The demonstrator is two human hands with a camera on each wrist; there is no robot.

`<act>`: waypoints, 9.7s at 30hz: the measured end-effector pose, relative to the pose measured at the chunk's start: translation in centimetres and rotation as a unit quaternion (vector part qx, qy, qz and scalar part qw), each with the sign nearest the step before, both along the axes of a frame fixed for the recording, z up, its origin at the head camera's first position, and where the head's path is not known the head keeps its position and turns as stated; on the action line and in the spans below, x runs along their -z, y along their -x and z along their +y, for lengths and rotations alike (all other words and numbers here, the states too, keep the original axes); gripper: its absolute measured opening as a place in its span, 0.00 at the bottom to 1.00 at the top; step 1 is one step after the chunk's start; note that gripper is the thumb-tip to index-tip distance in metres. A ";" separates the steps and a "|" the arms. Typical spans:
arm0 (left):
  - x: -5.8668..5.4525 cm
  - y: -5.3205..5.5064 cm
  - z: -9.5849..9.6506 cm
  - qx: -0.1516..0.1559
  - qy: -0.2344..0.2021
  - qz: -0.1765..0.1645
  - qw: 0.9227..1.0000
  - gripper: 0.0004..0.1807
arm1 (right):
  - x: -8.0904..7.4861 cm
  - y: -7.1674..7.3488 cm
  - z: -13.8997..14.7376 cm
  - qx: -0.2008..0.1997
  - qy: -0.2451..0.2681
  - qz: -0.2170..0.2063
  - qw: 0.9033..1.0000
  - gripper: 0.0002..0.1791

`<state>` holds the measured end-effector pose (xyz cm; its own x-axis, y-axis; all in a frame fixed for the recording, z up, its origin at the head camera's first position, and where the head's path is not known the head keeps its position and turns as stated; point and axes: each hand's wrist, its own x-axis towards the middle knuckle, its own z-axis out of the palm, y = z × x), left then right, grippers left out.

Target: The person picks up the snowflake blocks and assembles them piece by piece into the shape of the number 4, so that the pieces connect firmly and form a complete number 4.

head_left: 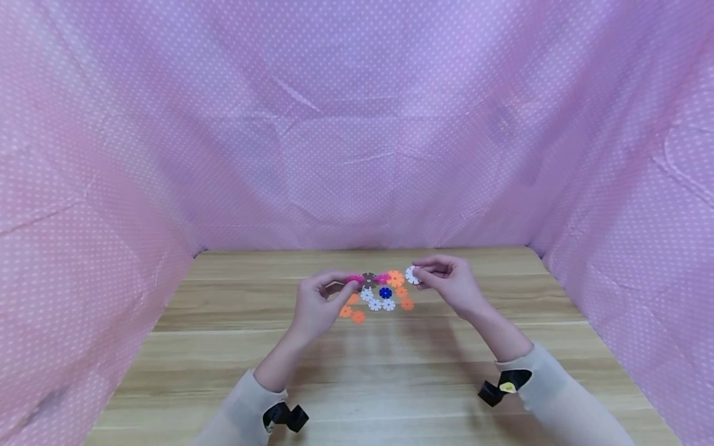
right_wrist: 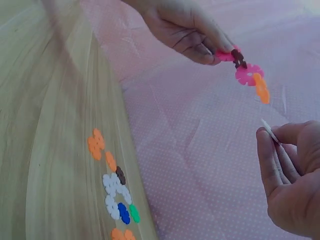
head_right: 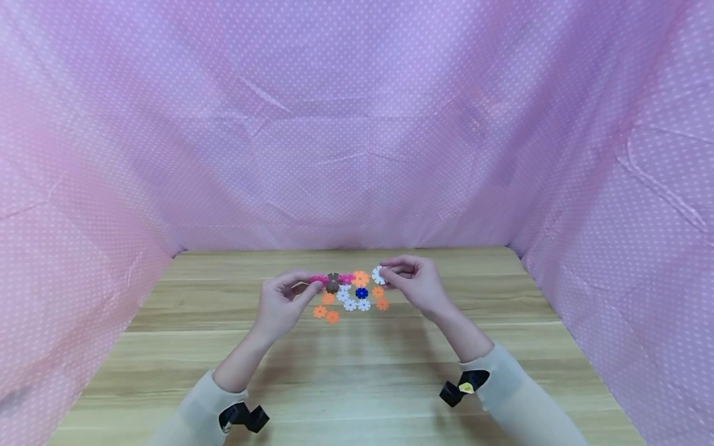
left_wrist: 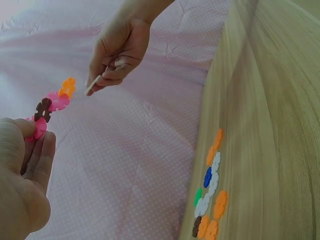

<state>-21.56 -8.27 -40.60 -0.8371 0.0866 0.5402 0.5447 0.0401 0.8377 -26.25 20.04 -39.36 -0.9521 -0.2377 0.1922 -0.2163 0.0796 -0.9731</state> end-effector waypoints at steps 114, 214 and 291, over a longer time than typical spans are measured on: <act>-2.4 -0.7 -0.2 0.004 -0.049 -0.027 0.998 0.08 | 3.1 -0.4 0.2 0.005 -0.145 0.187 0.972 0.10; -1.6 -1.9 0.1 0.019 -0.051 -0.040 0.998 0.08 | 6.4 1.4 1.7 0.007 -0.323 0.081 0.943 0.02; -0.6 -1.2 0.1 -0.002 -0.040 -0.018 0.999 0.06 | -2.5 -2.0 1.3 -0.073 0.066 -0.062 0.993 0.16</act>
<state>-20.38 -8.20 -39.95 -0.8562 0.0413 0.5149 0.5144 -0.0247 0.8572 -24.27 21.29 -36.90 -0.9275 -0.3558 0.1145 -0.0939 -0.0748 -0.9928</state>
